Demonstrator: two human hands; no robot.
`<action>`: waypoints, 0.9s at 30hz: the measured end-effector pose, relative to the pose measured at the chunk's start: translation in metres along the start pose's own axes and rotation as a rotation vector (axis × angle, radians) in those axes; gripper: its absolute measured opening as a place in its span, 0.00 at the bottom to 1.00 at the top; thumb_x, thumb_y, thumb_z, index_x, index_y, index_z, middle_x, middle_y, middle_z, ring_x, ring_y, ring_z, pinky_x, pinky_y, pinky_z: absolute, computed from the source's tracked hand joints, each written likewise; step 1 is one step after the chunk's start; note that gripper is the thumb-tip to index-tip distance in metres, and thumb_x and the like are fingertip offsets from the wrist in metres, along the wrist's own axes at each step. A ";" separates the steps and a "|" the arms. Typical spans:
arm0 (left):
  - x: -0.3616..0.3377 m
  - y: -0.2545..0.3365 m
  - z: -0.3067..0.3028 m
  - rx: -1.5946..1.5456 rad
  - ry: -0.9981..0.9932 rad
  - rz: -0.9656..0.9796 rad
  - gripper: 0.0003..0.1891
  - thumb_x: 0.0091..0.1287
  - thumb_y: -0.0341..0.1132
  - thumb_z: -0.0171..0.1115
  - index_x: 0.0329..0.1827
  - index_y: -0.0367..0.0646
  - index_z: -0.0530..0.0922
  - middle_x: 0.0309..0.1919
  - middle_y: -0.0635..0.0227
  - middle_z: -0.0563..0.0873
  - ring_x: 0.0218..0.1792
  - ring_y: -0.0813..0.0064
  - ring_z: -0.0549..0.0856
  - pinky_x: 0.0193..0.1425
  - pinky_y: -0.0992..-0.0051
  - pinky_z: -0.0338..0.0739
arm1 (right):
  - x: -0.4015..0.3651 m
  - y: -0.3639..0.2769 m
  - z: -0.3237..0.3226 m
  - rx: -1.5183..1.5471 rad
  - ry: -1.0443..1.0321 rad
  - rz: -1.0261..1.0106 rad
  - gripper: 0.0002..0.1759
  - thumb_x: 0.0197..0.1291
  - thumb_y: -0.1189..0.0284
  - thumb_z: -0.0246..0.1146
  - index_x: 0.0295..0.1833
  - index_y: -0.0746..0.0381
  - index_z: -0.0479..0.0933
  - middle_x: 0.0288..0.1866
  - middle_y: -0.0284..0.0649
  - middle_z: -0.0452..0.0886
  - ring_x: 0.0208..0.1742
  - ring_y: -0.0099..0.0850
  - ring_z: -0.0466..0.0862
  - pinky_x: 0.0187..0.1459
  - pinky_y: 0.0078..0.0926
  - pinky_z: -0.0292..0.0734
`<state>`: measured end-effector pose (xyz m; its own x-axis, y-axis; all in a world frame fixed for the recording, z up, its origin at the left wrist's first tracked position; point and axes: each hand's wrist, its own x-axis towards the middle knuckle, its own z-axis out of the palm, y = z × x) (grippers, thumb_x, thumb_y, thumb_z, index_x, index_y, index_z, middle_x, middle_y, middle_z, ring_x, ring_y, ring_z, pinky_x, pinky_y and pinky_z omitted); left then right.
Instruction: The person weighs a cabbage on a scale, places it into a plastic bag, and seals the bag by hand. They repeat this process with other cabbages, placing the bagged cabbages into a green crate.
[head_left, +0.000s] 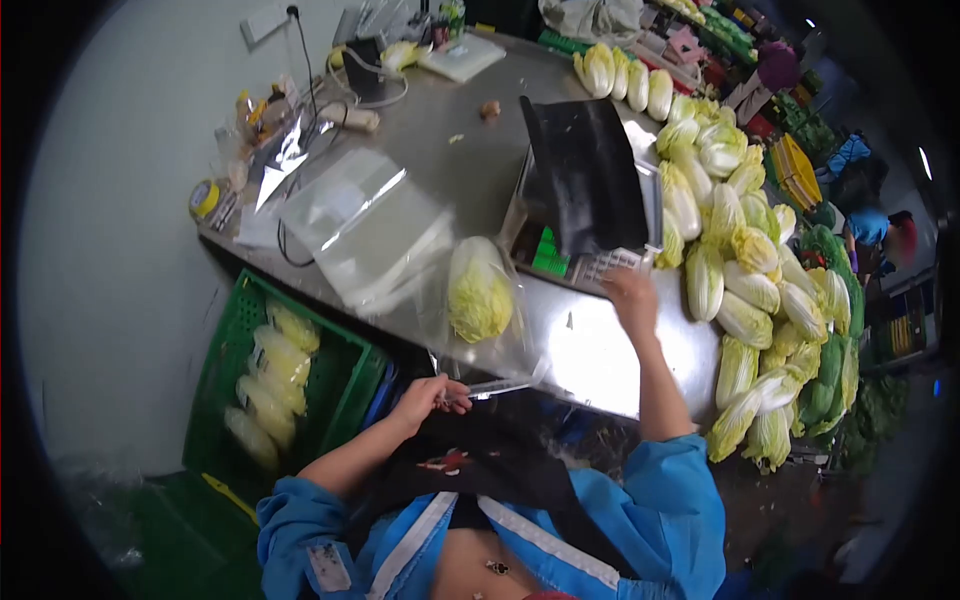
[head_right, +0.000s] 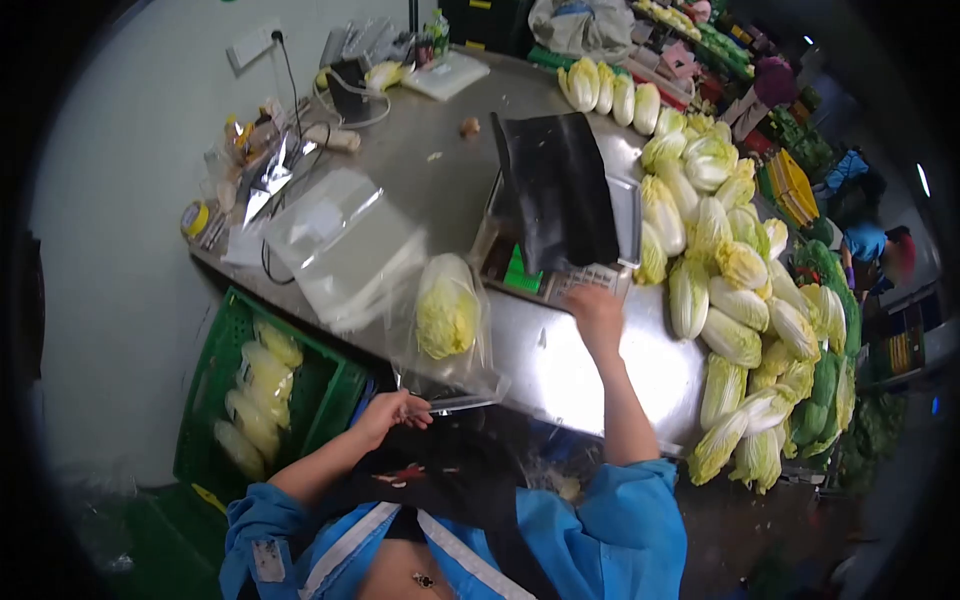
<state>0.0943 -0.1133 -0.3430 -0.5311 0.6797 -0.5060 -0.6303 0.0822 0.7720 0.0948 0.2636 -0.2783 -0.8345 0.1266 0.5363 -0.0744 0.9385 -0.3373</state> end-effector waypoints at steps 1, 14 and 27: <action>-0.003 -0.027 -0.011 0.046 -0.012 -0.097 0.23 0.71 0.46 0.38 0.47 0.37 0.77 0.39 0.58 0.84 0.37 0.71 0.83 0.41 0.77 0.73 | -0.035 -0.023 0.027 0.146 -0.052 0.260 0.05 0.45 0.76 0.65 0.31 0.60 0.80 0.33 0.39 0.81 0.37 0.36 0.80 0.38 0.30 0.75; 0.001 -0.069 -0.008 0.077 0.440 0.130 0.13 0.67 0.38 0.52 0.45 0.37 0.77 0.29 0.74 0.79 0.32 0.84 0.76 0.34 0.82 0.69 | -0.147 -0.209 0.099 0.273 -0.238 0.136 0.07 0.41 0.73 0.67 0.31 0.58 0.81 0.27 0.35 0.76 0.33 0.35 0.76 0.35 0.30 0.72; -0.012 -0.078 -0.040 -0.196 0.096 0.030 0.11 0.66 0.33 0.49 0.39 0.38 0.79 0.32 0.69 0.82 0.33 0.81 0.79 0.39 0.81 0.71 | -0.138 -0.228 0.105 0.372 -0.358 -0.096 0.08 0.38 0.71 0.67 0.29 0.55 0.79 0.30 0.32 0.75 0.40 0.34 0.75 0.42 0.33 0.67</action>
<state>0.1276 -0.1566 -0.4129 -0.5966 0.6067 -0.5254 -0.7065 -0.0863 0.7025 0.1696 -0.0012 -0.3567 -0.9439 -0.1331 0.3023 -0.2942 0.7546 -0.5865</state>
